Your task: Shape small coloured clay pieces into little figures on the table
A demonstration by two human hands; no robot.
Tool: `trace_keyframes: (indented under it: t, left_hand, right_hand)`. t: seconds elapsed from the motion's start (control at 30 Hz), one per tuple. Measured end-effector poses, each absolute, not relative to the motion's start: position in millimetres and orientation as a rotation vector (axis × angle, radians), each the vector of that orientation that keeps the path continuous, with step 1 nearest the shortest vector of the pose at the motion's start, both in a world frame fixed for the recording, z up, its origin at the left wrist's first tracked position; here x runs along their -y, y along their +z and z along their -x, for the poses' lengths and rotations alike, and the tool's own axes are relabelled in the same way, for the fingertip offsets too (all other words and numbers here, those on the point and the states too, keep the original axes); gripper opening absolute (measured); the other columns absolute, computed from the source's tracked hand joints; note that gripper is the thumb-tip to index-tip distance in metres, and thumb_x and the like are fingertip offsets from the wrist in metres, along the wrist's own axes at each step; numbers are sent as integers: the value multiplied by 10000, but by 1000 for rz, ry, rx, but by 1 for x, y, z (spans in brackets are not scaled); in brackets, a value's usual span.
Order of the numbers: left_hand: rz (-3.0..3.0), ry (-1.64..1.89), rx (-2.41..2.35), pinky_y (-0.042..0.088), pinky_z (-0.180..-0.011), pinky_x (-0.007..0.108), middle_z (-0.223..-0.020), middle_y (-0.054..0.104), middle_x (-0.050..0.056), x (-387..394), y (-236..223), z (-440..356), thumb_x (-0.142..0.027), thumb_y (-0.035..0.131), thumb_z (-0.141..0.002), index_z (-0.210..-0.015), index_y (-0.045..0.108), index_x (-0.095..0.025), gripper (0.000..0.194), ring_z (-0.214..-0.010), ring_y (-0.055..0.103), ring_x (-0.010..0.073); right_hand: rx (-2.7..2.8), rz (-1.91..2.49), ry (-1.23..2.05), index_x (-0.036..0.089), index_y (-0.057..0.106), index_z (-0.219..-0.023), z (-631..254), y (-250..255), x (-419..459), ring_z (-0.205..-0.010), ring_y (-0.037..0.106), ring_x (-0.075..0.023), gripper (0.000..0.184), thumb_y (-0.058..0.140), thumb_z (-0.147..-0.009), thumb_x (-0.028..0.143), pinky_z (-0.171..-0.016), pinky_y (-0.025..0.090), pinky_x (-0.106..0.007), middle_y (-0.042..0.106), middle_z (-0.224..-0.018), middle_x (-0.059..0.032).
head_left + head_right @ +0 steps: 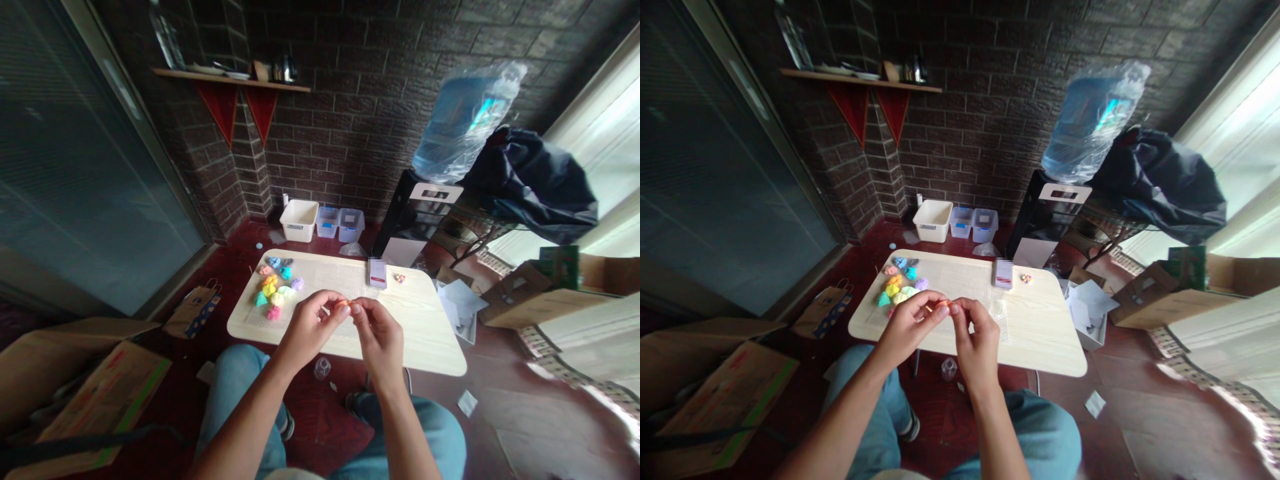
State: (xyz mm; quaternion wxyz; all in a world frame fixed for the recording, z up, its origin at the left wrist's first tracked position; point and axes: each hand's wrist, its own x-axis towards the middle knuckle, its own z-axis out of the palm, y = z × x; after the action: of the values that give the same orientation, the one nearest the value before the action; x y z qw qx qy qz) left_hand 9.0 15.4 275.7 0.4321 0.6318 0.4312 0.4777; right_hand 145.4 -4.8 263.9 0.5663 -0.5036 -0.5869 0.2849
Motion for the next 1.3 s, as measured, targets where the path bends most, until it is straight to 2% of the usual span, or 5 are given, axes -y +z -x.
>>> trace_keyframes:
  t: [0.2,0.4,0.6,0.97,1.3]
  left_hand:
    - [-1543,1205,-1062,463,-744,257,-885,700,57,-19,276,-8,-403,558,-872,-869,646,-174,245,-838,630,178]
    - [-1505,1239,-1098,462,-760,266,-917,704,70,-19,271,-11,-414,545,-880,-859,629,-171,258,-862,630,185]
    - [-1477,1291,-1125,462,-743,259,-892,710,61,-19,268,-16,-393,569,-867,-833,638,-174,233,-830,634,178]
    - [-1333,1291,-1071,436,-637,214,-772,667,18,-20,270,-16,-411,608,-839,-855,650,-174,241,-734,593,135]
    - [-1240,1137,-930,412,-637,189,-828,645,13,-17,281,-12,-386,661,-804,-913,656,-159,252,-745,556,106]
  right_hand:
    - [1226,1096,902,218,642,-1025,-146,265,6,-879,642,-191,231,635,-852,371,-784,507,-324,699,-947,-47]
    - [1220,1088,957,201,632,-869,-144,259,2,-770,623,-169,191,658,-830,386,-703,497,-293,692,-850,-41]
    - [1313,1226,800,191,628,-872,-144,254,1,-699,570,-151,227,588,-875,415,-653,456,-268,664,-794,-30]
    - [1191,1140,956,196,674,-860,-146,267,1,-671,573,-145,210,649,-822,401,-606,444,-255,668,-749,-10]
    - [1167,1089,870,194,640,-790,-146,266,2,-727,580,-142,177,622,-862,355,-686,458,-257,653,-751,-3]
